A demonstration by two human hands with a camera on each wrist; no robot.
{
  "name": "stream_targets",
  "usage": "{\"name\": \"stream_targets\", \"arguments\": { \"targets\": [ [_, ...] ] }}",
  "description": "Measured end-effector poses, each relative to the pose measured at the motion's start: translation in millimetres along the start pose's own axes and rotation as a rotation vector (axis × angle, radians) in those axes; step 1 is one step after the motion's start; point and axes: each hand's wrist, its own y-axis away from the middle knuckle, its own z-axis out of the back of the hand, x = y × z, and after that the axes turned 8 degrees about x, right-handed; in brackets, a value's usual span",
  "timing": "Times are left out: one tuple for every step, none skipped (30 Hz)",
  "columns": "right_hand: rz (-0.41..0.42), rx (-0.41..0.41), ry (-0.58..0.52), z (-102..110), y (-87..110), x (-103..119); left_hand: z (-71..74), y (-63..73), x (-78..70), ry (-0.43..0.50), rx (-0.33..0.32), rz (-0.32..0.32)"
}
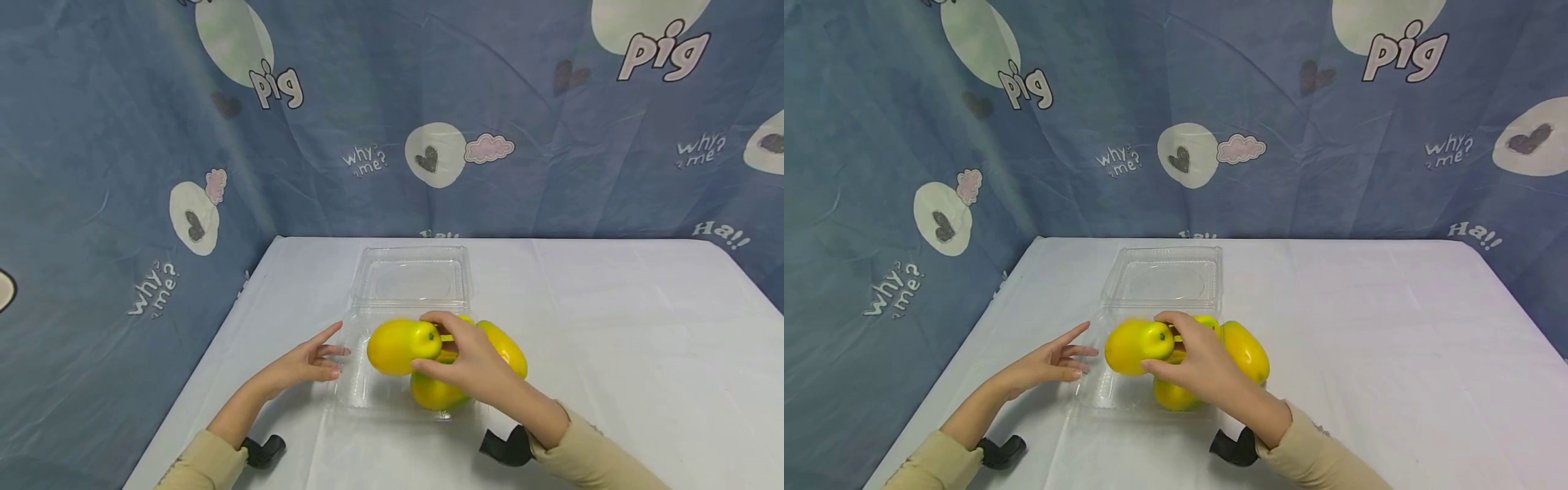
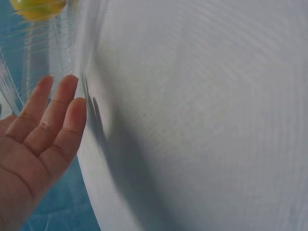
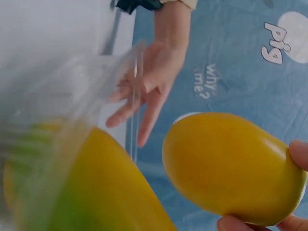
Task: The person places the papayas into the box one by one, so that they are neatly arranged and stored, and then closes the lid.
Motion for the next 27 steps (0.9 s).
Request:
{"name": "stream_targets", "arguments": {
  "targets": [
    [-0.007, 0.006, 0.013, -2, -0.5, 0, 0.1, 0.0, 0.1, 0.0, -0.001, 0.0],
    [-0.013, 0.012, 0.031, -4, -1.1, 0, 0.2, -0.1, 0.1, 0.001, -0.001, -0.001],
    [-0.019, 0.019, 0.053, -6, -1.5, 0, 0.2, -0.2, 0.1, 0.002, -0.002, -0.001],
    [-0.022, 0.026, 0.074, -9, -2.1, 0, 0.2, -0.2, 0.0, 0.002, -0.003, 0.0],
    [-0.02, 0.034, 0.098, -11, -2.5, 0, 0.1, -0.2, -0.1, 0.003, -0.005, 0.001],
    [-0.013, 0.044, 0.119, -13, -2.8, 0, 0.0, -0.2, -0.1, 0.004, -0.006, 0.002],
    [-0.005, 0.05, 0.139, -16, -3.2, 0, -0.1, -0.2, -0.2, 0.002, -0.007, 0.003],
    [0.0, 0.056, 0.16, -18, -3.2, 0, -0.2, -0.3, -0.1, 0.002, -0.007, 0.004],
    [0.008, 0.061, 0.175, -20, -3.4, 0, -0.4, -0.3, -0.2, 0.001, -0.008, 0.004],
    [0.013, 0.064, 0.19, -22, -3.6, 0, -0.4, -0.4, -0.2, 0.0, -0.008, 0.004],
    [0.021, 0.067, 0.205, -24, -3.6, -1, -0.6, -0.5, -0.3, 0.0, -0.009, 0.005],
    [0.025, 0.071, 0.221, -26, -3.7, -1, -0.5, -0.6, -0.2, -0.002, -0.009, 0.004],
    [0.019, 0.077, 0.229, -28, -3.7, -2, -0.4, -0.7, -0.4, -0.003, -0.011, 0.004],
    [0.022, 0.084, 0.241, -30, -3.7, -3, -0.3, -0.9, -0.2, -0.009, -0.01, 0.003],
    [0.025, 0.091, 0.248, -32, -3.8, -3, -0.2, -1.0, -0.3, -0.011, -0.013, 0.006],
    [0.022, 0.099, 0.257, -34, -3.8, -4, -0.1, -1.1, -0.1, -0.011, -0.014, 0.007],
    [0.025, 0.107, 0.265, -36, -3.9, -5, 0.0, -1.2, 0.0, -0.012, -0.016, 0.009],
    [0.027, 0.112, 0.272, -37, -4.1, -5, 0.1, -1.3, 0.1, -0.013, -0.017, 0.011],
    [0.028, 0.116, 0.277, -39, -4.6, -5, 0.1, -1.4, 0.1, -0.012, -0.017, 0.012],
    [0.033, 0.116, 0.287, -41, -4.9, -6, 0.1, -1.5, 0.3, -0.012, -0.016, 0.013],
    [0.028, 0.117, 0.297, -42, -5.2, -6, 0.1, -1.6, 0.2, -0.007, -0.017, 0.015],
    [0.024, 0.118, 0.308, -43, -5.7, -6, 0.1, -1.6, 0.3, -0.007, -0.017, 0.015],
    [0.025, 0.118, 0.317, -45, -6.2, -6, 0.0, -1.5, 0.2, -0.009, -0.018, 0.015],
    [0.022, 0.119, 0.324, -46, -6.8, -6, 0.1, -1.4, 0.2, -0.011, -0.018, 0.016],
    [0.018, 0.122, 0.331, -47, -7.4, -5, 0.1, -1.3, 0.1, -0.01, -0.019, 0.016],
    [0.013, 0.125, 0.336, -48, -7.9, -5, 0.2, -1.2, 0.2, -0.01, -0.02, 0.016],
    [0.007, 0.13, 0.339, -49, -8.5, -5, 0.1, -1.1, 0.2, -0.008, -0.021, 0.017]
  ]
}}
